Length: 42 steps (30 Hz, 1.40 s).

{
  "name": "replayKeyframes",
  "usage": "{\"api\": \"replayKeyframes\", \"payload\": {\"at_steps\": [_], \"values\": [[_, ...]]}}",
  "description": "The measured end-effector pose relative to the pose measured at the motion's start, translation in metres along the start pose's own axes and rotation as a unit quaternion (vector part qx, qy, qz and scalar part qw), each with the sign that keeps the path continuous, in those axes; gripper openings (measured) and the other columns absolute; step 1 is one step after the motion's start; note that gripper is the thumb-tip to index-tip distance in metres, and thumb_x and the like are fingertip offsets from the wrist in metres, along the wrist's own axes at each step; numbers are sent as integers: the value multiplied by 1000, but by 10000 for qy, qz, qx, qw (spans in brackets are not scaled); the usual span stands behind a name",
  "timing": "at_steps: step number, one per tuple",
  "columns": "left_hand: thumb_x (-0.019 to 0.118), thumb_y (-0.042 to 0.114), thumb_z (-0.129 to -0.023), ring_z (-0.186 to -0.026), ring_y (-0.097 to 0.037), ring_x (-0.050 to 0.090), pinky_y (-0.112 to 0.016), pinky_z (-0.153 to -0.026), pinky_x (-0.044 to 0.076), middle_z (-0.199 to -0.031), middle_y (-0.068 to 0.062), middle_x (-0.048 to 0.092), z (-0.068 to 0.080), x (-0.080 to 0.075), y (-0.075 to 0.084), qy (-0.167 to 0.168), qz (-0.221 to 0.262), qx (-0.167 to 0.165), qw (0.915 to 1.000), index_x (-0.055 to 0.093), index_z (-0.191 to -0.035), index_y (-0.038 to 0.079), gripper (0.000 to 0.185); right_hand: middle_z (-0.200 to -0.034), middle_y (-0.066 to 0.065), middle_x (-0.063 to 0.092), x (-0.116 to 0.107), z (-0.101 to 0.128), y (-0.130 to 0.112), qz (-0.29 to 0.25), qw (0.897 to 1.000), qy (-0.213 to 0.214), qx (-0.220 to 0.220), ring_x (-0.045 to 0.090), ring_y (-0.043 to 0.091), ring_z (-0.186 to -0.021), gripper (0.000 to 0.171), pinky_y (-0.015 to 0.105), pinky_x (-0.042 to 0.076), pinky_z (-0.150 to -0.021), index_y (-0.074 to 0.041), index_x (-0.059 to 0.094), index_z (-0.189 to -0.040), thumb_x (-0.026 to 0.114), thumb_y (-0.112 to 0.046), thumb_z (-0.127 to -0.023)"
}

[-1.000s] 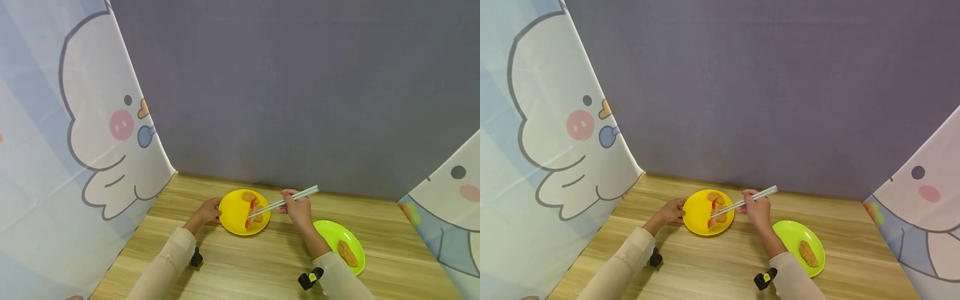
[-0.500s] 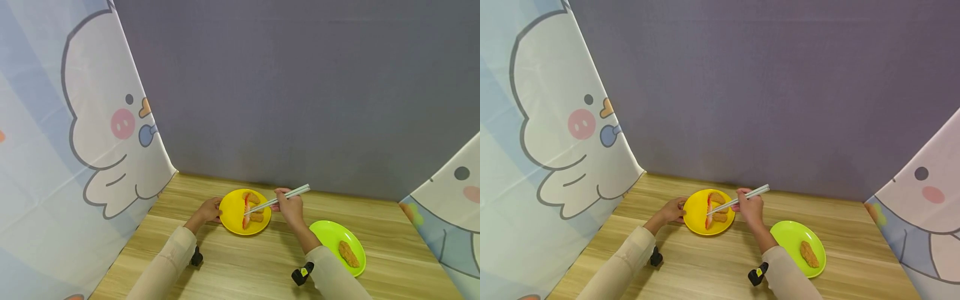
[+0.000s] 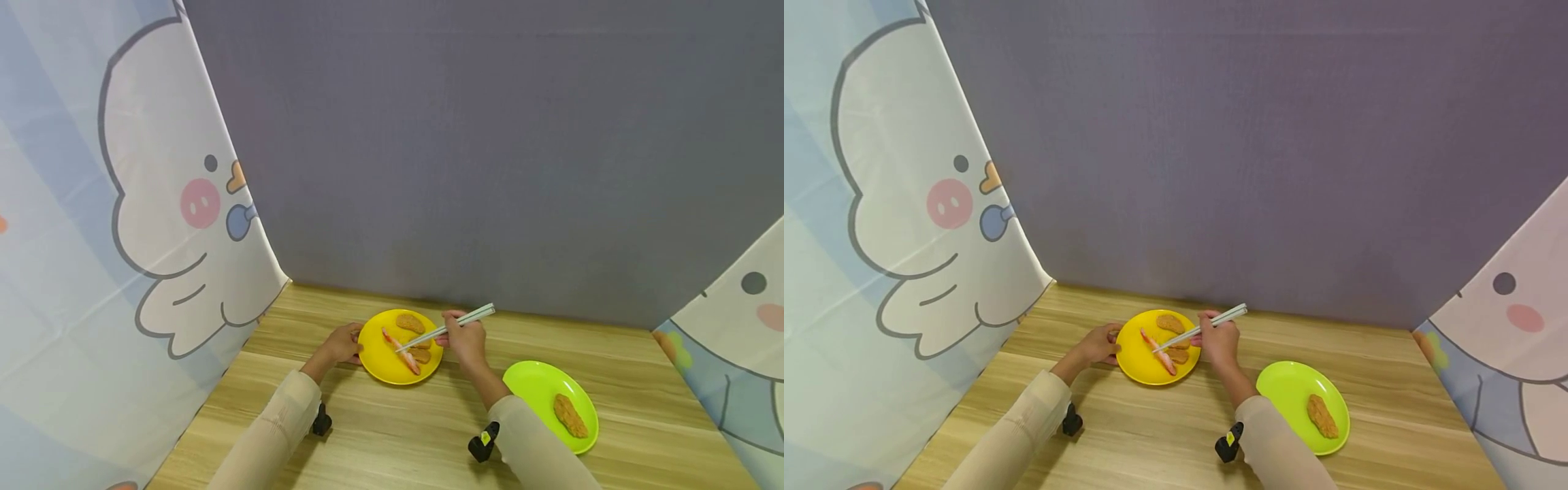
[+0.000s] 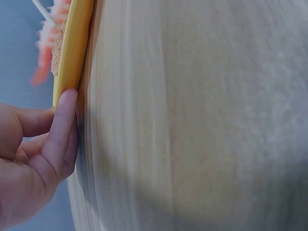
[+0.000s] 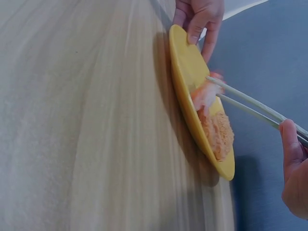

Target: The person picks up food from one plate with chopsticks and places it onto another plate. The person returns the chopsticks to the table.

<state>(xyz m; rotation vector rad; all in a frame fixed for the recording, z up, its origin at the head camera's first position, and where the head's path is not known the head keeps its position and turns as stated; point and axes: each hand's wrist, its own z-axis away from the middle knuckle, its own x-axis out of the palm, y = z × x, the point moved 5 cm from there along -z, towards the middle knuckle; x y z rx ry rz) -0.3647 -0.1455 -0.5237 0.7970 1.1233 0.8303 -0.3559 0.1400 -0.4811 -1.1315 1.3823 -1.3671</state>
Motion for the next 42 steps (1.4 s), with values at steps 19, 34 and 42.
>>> {"api": "replayKeyframes", "payload": {"at_steps": [19,34,42], "values": [[61,-8,-93,-74,-18,67,-32,-62,66,-97,-12,57,1,2,0,40,-42,-24,10000,51,-146,2,54,-85,27,72,2,2,6,31,9999,8,107,70,11,-53,32,25,61,-50,7,69,-119,60,-19,-101],[61,-8,-94,-73,-19,68,-32,-63,66,-101,-14,57,4,-1,1,23,30,-53,10000,49,-146,1,54,-72,14,71,-6,11,-1,538,9980,-96,-314,72,18,-55,23,54,62,-64,1,73,-107,61,-17,-99],[60,-8,-94,-72,-18,66,-31,-62,65,-97,-11,53,2,1,0,78,-10,-50,10000,49,-146,0,54,-77,21,73,-5,11,5,339,9993,-131,-89,72,17,-56,28,36,64,-56,5,71,-114,60,-18,-102]]}}
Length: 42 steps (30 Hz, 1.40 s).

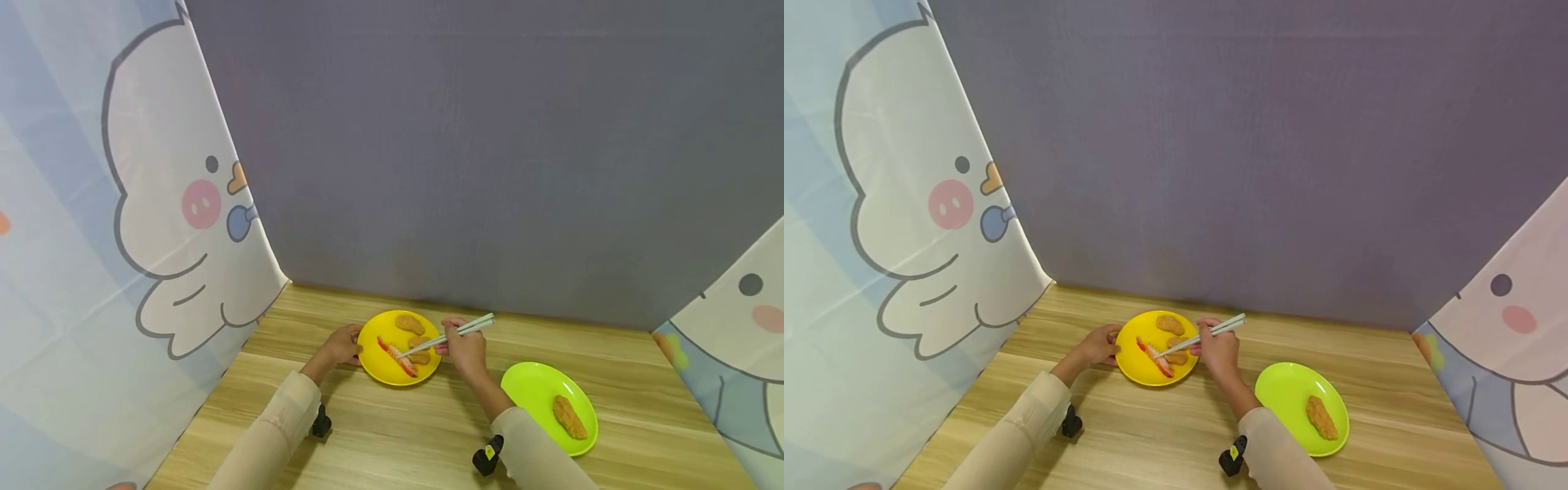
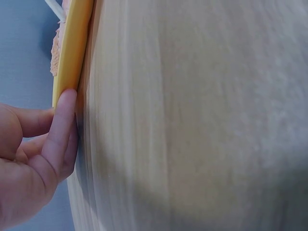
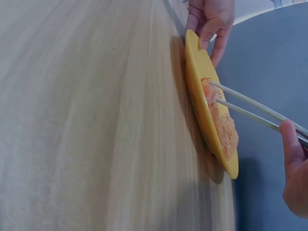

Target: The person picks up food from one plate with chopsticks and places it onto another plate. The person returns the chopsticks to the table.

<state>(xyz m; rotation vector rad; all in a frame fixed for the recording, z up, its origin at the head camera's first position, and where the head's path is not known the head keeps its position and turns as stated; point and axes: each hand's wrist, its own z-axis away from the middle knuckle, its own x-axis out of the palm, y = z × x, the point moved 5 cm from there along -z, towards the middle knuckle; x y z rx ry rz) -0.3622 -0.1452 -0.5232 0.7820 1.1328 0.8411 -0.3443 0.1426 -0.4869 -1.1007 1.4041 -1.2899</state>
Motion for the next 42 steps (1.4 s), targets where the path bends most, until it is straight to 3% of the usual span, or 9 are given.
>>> {"api": "replayKeyframes", "payload": {"at_steps": [10,20,29,34,42], "values": [[61,-8,-94,-74,-18,67,-31,-62,65,-98,-11,54,-2,1,-2,22,-90,5,10000,50,-145,2,53,-77,18,72,-23,-2,-21,-177,9995,147,-211,73,22,-57,25,40,64,-55,3,71,-112,60,-16,-101],[61,-8,-93,-74,-19,68,-31,-62,65,-99,-13,55,-4,0,-4,5,-99,32,9999,51,-146,2,55,-84,21,71,-55,12,-48,389,9974,-85,-606,72,13,-57,27,33,64,-55,3,71,-114,61,-19,-102],[61,-9,-92,-74,-19,68,-32,-62,66,-101,-14,56,-4,1,-5,3,-22,46,10000,50,-146,2,56,-82,16,69,-102,25,-61,641,9931,-6,-987,73,12,-58,28,34,64,-54,7,68,-116,59,-17,-103],[61,-9,-92,-73,-19,67,-32,-62,65,-101,-14,55,-3,0,-3,16,0,34,10000,50,-146,1,55,-81,7,70,-131,28,-63,629,9941,162,-868,74,13,-60,25,37,64,-57,0,69,-114,59,-21,-103],[61,-9,-92,-73,-19,67,-32,-62,65,-99,-13,54,-3,1,-3,0,-48,77,10000,51,-145,1,55,-76,-3,71,-170,36,-68,701,9929,338,-898,73,12,-58,14,30,63,-53,-17,72,-105,59,-20,-104]]}}
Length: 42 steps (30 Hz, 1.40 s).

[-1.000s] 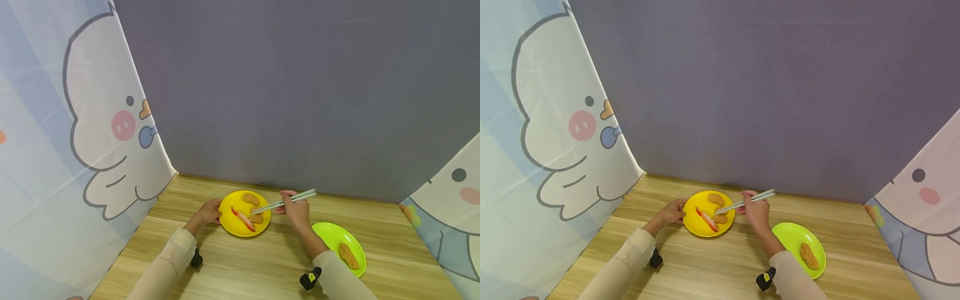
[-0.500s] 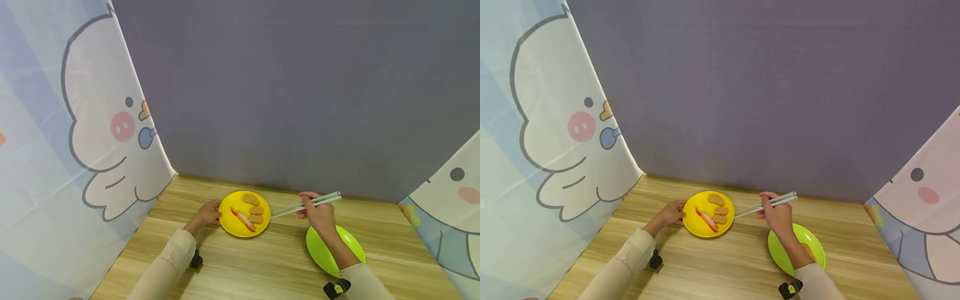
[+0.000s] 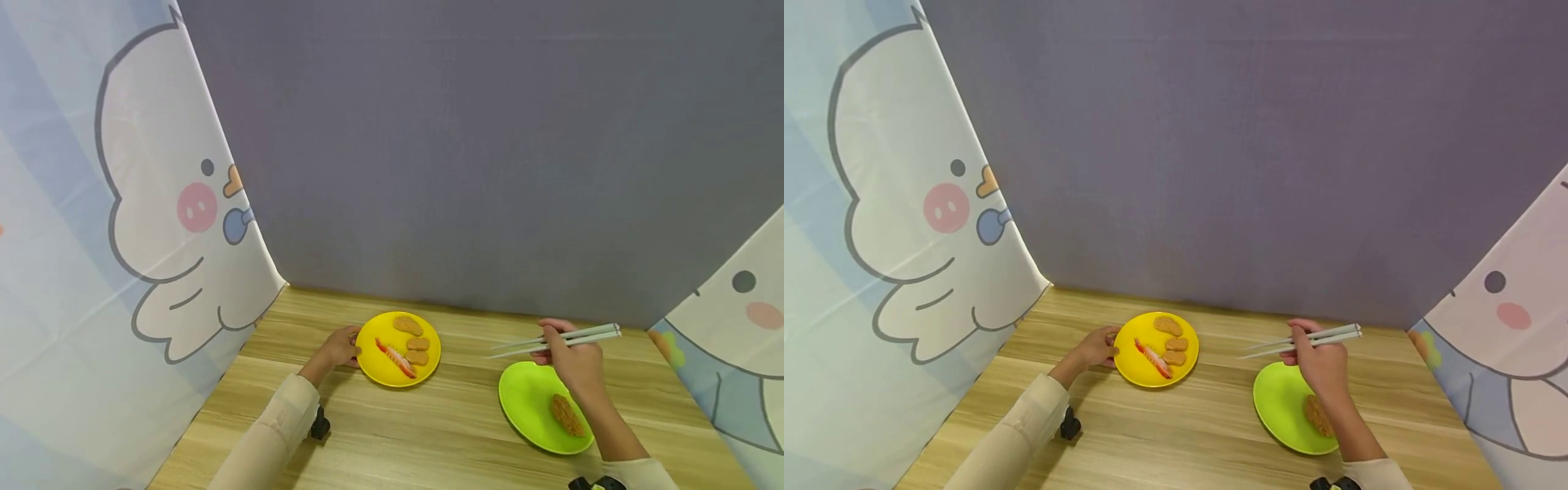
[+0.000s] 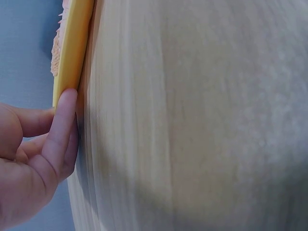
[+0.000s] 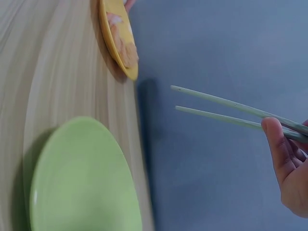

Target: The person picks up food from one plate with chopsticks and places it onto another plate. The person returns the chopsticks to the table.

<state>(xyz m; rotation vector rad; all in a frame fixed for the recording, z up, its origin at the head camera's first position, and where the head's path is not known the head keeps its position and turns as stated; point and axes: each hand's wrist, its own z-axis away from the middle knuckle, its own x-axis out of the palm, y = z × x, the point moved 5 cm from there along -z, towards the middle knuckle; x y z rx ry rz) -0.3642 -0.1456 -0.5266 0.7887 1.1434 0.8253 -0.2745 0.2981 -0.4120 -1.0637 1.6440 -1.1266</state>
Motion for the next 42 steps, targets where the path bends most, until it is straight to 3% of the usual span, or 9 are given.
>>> {"api": "replayKeyframes", "payload": {"at_steps": [10,17,23,31,42], "values": [[61,-8,-92,-73,-19,67,-32,-61,65,-99,-14,54,2,0,0,-5,10,-5,10000,50,-145,0,55,-75,-3,70,-50,12,1,-553,9980,227,-197,71,10,-55,21,25,60,-48,-24,74,-99,59,-10,-102],[61,-7,-93,-73,-18,69,-32,-61,65,-103,-16,59,0,-3,4,41,-106,35,9999,52,-144,1,53,-75,-6,71,-83,19,13,-801,9959,412,16,72,10,-56,24,23,59,-47,-26,76,-99,58,-9,-102],[61,-8,-92,-71,-18,68,-32,-61,65,-103,-17,60,0,-2,3,32,-52,41,10000,52,-143,0,53,-70,-10,68,-101,30,22,-143,9948,798,613,69,8,-52,28,23,58,-45,-33,75,-92,58,-14,-102],[61,-9,-92,-71,-18,68,-32,-60,65,-104,-18,60,0,-1,2,-17,48,11,10000,51,-143,-1,53,-67,-14,68,-110,39,28,1389,9858,736,593,67,9,-49,37,26,59,-46,-48,66,-90,50,-17,-104],[61,-8,-92,-71,-18,69,-32,-60,65,-106,-18,61,1,-2,3,-38,67,-44,10000,51,-144,0,53,-65,-13,68,-107,42,31,1710,9812,660,603,66,9,-48,37,26,58,-45,-49,65,-88,50,-18,-104]]}}
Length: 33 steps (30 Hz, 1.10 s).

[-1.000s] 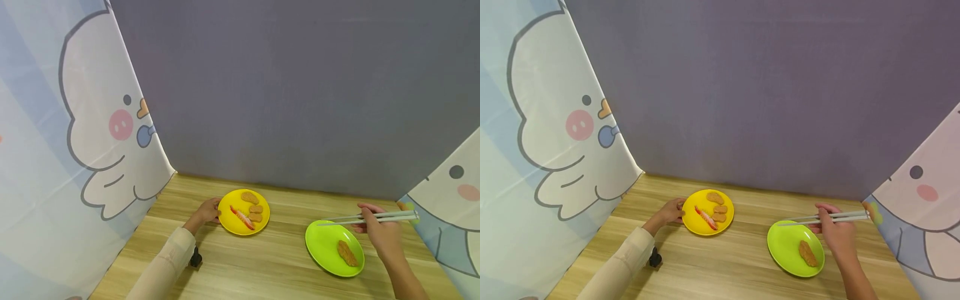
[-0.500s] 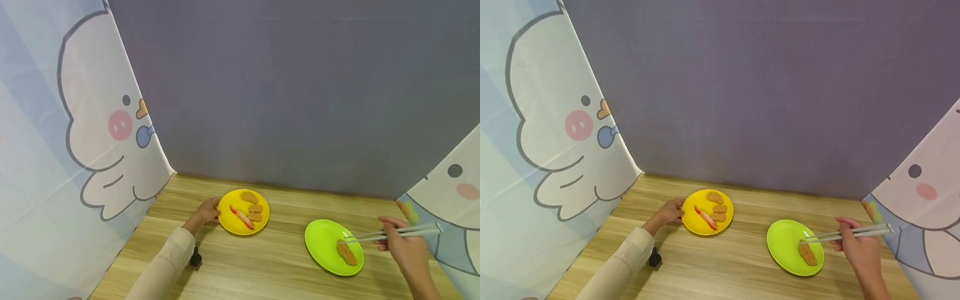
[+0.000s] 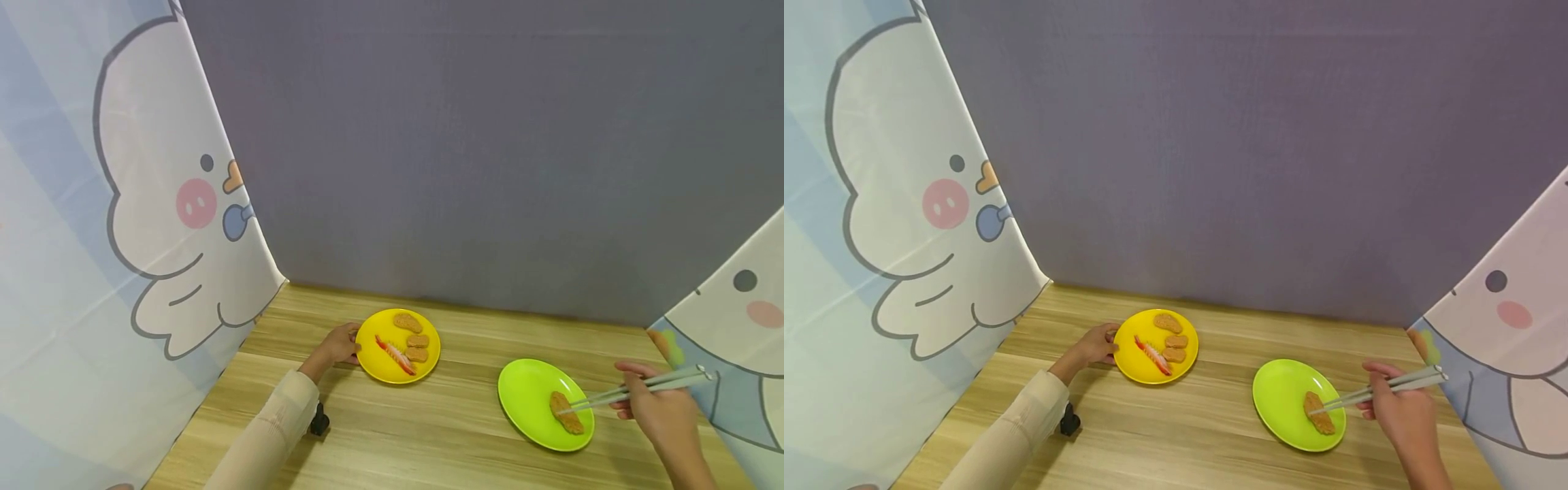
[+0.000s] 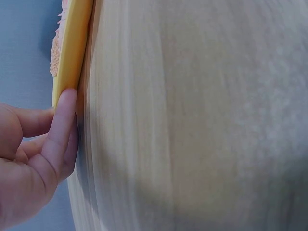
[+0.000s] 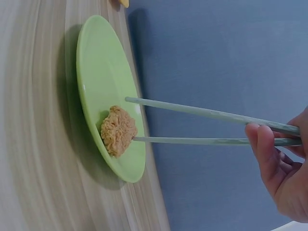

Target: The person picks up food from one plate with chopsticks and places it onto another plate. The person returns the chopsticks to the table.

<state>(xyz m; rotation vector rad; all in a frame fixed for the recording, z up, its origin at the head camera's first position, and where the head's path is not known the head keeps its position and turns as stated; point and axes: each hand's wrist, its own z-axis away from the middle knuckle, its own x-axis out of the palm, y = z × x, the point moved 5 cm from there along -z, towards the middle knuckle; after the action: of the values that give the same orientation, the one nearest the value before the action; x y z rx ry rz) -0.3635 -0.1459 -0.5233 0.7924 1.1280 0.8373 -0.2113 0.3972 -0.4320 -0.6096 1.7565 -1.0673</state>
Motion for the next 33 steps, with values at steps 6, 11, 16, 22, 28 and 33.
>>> {"api": "replayKeyframes", "payload": {"at_steps": [6,11,16,22,28,33], "values": [[61,-8,-93,-72,-18,68,-32,-60,65,-105,-17,60,-1,0,-1,19,-40,-37,10000,52,-144,1,53,-61,-9,68,4,1,-2,245,9992,1,-326,64,8,-46,27,26,57,-43,-30,72,-97,50,-16,-104],[62,-7,-93,-72,-18,68,-32,-60,65,-105,-17,60,-1,0,0,3,-76,-28,10000,51,-144,1,53,-54,-6,67,11,2,-2,977,9923,-126,-746,62,3,-43,31,20,54,-43,-1,72,-111,47,-17,-104],[61,-8,-93,-71,-19,68,-32,-60,65,-104,-16,60,1,1,1,-13,-42,-28,10000,50,-145,0,54,-53,-9,68,13,2,-6,1964,9735,-107,-1164,58,-7,-43,37,18,42,-46,-1,75,-112,43,-17,-104],[61,-8,-92,-71,-18,68,-32,-61,65,-103,-17,59,1,0,2,8,-29,-11,10000,49,-146,0,56,-58,-6,71,11,0,-2,1878,9790,-258,-749,61,-2,-45,40,19,45,-47,1,72,-118,42,-20,-105],[61,-8,-92,-71,-18,67,-32,-61,65,-103,-16,58,0,0,0,52,-30,25,10000,50,-146,0,56,-56,-10,69,9,1,1,1647,9843,-30,-629,62,-2,-45,38,18,46,-46,2,72,-116,43,-20,-103],[60,-9,-91,-71,-19,67,-32,-61,65,-102,-17,59,1,0,1,52,-48,70,10000,49,-146,-1,56,-55,-13,68,8,2,1,1470,9867,129,-683,62,-3,-44,38,16,48,-44,3,72,-113,44,-20,-103]]}}
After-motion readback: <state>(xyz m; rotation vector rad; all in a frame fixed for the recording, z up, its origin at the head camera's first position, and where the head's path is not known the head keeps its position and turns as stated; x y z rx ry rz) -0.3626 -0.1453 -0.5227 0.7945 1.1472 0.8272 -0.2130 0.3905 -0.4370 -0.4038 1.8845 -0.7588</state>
